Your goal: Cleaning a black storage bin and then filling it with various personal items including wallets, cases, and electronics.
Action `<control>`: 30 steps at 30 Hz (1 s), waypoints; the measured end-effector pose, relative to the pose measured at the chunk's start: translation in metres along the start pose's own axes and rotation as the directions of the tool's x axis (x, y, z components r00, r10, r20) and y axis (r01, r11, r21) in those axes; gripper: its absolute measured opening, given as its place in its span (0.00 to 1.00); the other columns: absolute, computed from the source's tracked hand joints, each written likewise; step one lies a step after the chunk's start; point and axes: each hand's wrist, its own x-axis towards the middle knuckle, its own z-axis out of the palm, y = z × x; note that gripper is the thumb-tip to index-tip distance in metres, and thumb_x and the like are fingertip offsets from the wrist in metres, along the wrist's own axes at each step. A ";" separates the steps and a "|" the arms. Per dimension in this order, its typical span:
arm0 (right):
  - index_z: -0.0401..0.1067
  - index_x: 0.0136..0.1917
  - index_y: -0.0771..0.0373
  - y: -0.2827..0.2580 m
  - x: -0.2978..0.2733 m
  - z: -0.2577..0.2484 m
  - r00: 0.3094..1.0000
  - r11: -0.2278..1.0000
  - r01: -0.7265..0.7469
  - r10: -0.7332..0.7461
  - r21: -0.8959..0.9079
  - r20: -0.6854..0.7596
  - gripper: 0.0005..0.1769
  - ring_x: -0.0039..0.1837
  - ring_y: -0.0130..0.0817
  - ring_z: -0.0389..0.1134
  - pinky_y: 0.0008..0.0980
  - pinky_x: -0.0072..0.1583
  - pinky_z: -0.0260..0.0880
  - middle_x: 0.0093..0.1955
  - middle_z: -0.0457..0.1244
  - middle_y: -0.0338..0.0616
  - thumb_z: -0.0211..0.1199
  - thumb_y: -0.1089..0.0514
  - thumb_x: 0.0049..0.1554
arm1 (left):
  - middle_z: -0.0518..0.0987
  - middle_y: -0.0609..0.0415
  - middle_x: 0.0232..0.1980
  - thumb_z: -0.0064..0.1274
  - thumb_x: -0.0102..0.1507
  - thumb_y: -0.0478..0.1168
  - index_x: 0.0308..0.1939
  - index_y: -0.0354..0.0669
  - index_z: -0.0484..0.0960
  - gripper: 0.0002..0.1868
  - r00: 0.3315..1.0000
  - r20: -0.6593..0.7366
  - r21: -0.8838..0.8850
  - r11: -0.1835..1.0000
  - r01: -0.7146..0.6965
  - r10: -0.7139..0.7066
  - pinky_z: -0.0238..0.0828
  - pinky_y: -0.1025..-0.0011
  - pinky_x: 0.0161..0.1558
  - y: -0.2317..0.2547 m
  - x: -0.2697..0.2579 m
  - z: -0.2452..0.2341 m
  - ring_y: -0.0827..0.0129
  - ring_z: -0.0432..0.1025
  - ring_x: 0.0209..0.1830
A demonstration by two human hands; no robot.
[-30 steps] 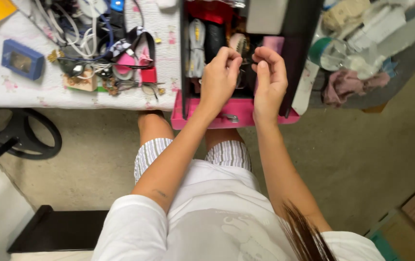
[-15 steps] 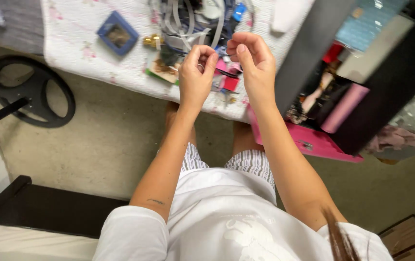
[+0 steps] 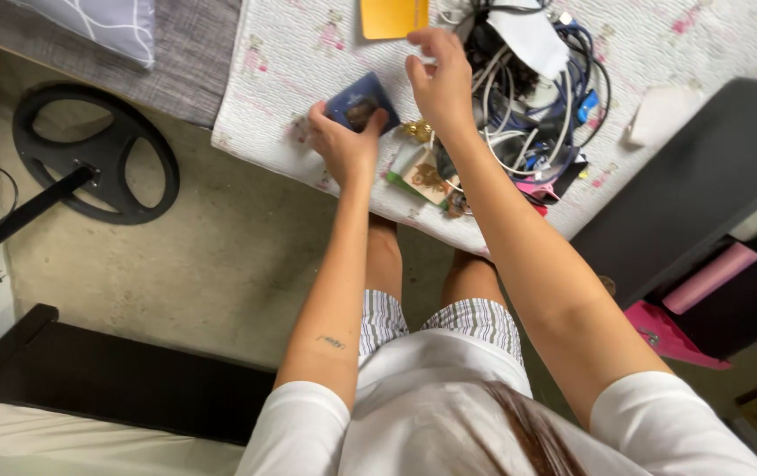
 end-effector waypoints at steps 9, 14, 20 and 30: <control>0.61 0.70 0.62 0.008 0.038 0.040 0.936 0.883 0.061 -0.213 -0.465 -0.281 0.38 0.60 0.50 0.62 0.46 0.62 0.65 0.57 0.62 0.48 0.77 0.61 0.51 | 0.73 0.38 0.60 0.77 0.43 0.53 0.61 0.39 0.65 0.51 0.987 0.158 0.013 1.000 -0.012 0.009 0.67 0.52 0.57 -0.021 0.019 0.017 0.44 0.68 0.60; 0.69 0.57 0.59 0.043 0.050 0.032 0.936 0.871 -0.075 -0.107 -0.486 -0.337 0.28 0.50 0.39 0.69 0.43 0.53 0.67 0.46 0.67 0.36 0.79 0.60 0.46 | 0.78 0.44 0.50 0.66 0.63 0.48 0.61 0.39 0.67 0.31 0.911 0.350 -0.420 0.906 -0.053 0.216 0.74 0.62 0.52 -0.030 0.021 0.011 0.57 0.75 0.49; 0.72 0.59 0.66 0.039 0.014 -0.037 0.981 0.973 -0.044 0.084 0.228 -0.173 0.09 0.46 0.26 0.67 0.30 0.47 0.71 0.46 0.66 0.39 0.64 0.59 0.70 | 0.74 0.57 0.51 0.58 0.68 0.41 0.61 0.42 0.67 0.22 0.830 0.401 -0.787 0.609 0.096 0.387 0.73 0.76 0.51 0.028 0.000 -0.038 0.77 0.70 0.48; 0.61 0.58 0.63 -0.064 -0.173 -0.203 0.869 0.773 0.071 0.262 0.630 -0.420 0.13 0.30 0.27 0.62 0.25 0.33 0.63 0.43 0.66 0.44 0.55 0.52 0.71 | 0.76 0.56 0.50 0.68 0.65 0.47 0.59 0.41 0.69 0.28 0.606 0.531 -0.799 0.588 0.126 0.592 0.72 0.77 0.52 0.157 -0.135 -0.007 0.76 0.71 0.48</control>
